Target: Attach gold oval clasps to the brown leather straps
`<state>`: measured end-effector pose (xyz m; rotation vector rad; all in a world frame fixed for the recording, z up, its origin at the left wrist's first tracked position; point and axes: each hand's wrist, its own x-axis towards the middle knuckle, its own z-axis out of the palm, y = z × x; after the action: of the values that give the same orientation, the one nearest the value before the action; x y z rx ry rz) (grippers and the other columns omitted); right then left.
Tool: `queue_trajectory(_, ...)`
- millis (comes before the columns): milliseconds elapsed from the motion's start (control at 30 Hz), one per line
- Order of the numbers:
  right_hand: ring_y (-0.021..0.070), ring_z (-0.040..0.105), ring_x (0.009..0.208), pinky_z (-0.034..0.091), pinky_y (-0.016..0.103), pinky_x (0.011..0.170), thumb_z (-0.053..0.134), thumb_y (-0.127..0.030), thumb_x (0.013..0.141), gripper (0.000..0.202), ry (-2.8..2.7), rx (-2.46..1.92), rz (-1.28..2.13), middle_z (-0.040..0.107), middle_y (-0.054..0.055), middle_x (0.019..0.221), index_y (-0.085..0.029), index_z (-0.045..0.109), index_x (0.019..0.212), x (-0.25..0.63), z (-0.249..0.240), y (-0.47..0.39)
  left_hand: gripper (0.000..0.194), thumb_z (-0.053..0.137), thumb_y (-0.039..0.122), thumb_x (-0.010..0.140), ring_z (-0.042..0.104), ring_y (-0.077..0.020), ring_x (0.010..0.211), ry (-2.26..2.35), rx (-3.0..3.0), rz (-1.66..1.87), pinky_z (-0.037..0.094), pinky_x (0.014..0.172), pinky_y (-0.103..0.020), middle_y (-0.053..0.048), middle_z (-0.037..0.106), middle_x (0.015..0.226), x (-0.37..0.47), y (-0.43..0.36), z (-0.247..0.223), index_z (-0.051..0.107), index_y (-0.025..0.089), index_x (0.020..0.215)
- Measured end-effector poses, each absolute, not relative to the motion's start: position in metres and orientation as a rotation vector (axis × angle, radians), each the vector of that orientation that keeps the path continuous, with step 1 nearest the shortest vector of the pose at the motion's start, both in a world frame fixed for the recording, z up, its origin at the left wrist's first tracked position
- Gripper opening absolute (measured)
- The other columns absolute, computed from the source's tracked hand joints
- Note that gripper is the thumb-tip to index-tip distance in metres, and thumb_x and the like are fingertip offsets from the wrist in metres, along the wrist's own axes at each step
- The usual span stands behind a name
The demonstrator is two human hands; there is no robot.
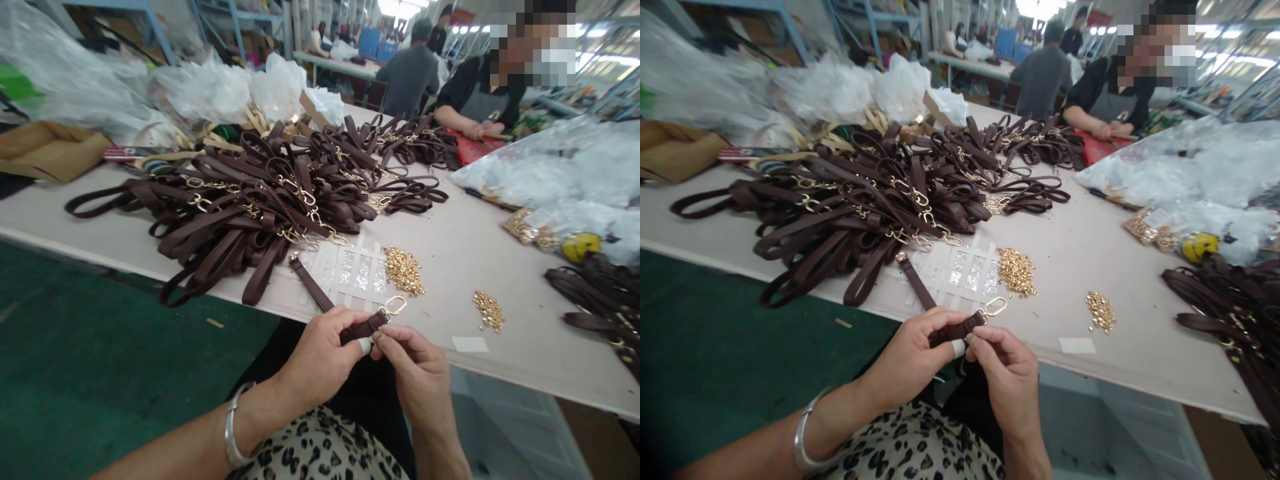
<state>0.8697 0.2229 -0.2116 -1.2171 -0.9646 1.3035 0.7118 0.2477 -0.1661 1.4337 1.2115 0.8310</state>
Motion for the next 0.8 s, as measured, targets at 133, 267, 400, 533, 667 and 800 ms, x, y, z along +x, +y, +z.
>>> queue_trajectory(133, 0.0101, 0.06, 0.064, 0.049, 0.023, 0.063, 0.077, -0.033, 0.08, 0.015, -0.911, -1.233, 1.346, 0.066, -0.003, 0.066, -0.022, 0.074, 0.089, 0.871, -0.218, 0.222, 0.038, 0.056, 0.004, 0.079, 0.063, -0.0157, 0.092, 1.213, 1.473, 0.842, 0.047, 0.085, -0.028, 0.001, 0.068, 0.095, 0.712, 0.244, -0.169, 0.074, 0.026, 0.103)
queue_trajectory(267, 0.0109, 0.06, 0.063, 0.05, 0.024, 0.061, 0.077, -0.033, 0.079, 0.016, -0.847, -1.216, 1.392, 0.065, -0.002, 0.066, -0.021, 0.074, 0.09, 0.871, -0.227, 0.22, 0.038, 0.054, 0.006, 0.082, 0.065, -0.0171, 0.096, 1.147, 1.404, 0.819, 0.048, 0.089, -0.029, 0.002, 0.072, 0.101, 0.713, 0.243, -0.169, 0.073, 0.026, 0.108)
queue_trajectory(400, 0.012, 0.061, 0.063, 0.05, 0.025, 0.061, 0.076, -0.034, 0.079, 0.017, -0.827, -1.223, 1.385, 0.066, -0.002, 0.067, -0.022, 0.074, 0.09, 0.871, -0.23, 0.22, 0.048, 0.05, 0.003, 0.083, 0.067, -0.0172, 0.098, 1.109, 1.366, 0.795, 0.049, 0.091, -0.029, 0.004, 0.075, 0.106, 0.714, 0.242, -0.171, 0.071, 0.029, 0.118)
queue_trajectory(533, 0.0123, 0.062, 0.063, 0.051, 0.024, 0.06, 0.076, -0.036, 0.079, 0.017, -0.876, -1.274, 1.363, 0.069, -0.001, 0.069, -0.022, 0.074, 0.088, 0.872, -0.224, 0.22, 0.05, 0.05, 0.005, 0.085, 0.068, -0.0168, 0.101, 1.111, 1.388, 0.786, 0.05, 0.091, -0.027, 0.005, 0.075, 0.113, 0.715, 0.24, -0.172, 0.069, 0.031, 0.123)
queue_trajectory(667, 0.0108, 0.059, 0.064, 0.048, 0.022, 0.06, 0.074, -0.035, 0.081, 0.015, -0.901, -1.245, 1.406, 0.068, -0.002, 0.071, -0.021, 0.071, 0.084, 0.87, -0.218, 0.218, 0.046, 0.053, 0.009, 0.085, 0.068, -0.0189, 0.105, 1.179, 1.457, 0.767, 0.051, 0.094, -0.029, 0.003, 0.075, 0.116, 0.714, 0.239, -0.175, 0.069, 0.031, 0.123)
queue_trajectory(800, 0.0101, 0.056, 0.071, 0.047, 0.022, 0.067, 0.073, -0.032, 0.081, 0.017, -0.826, -1.185, 1.39, 0.063, -0.004, 0.076, -0.02, 0.061, 0.079, 0.867, -0.222, 0.216, 0.044, 0.053, 0.01, 0.084, 0.068, -0.0218, 0.108, 1.266, 1.567, 0.711, 0.052, 0.097, -0.033, 0.0, 0.075, 0.116, 0.711, 0.239, -0.181, 0.072, 0.029, 0.118)
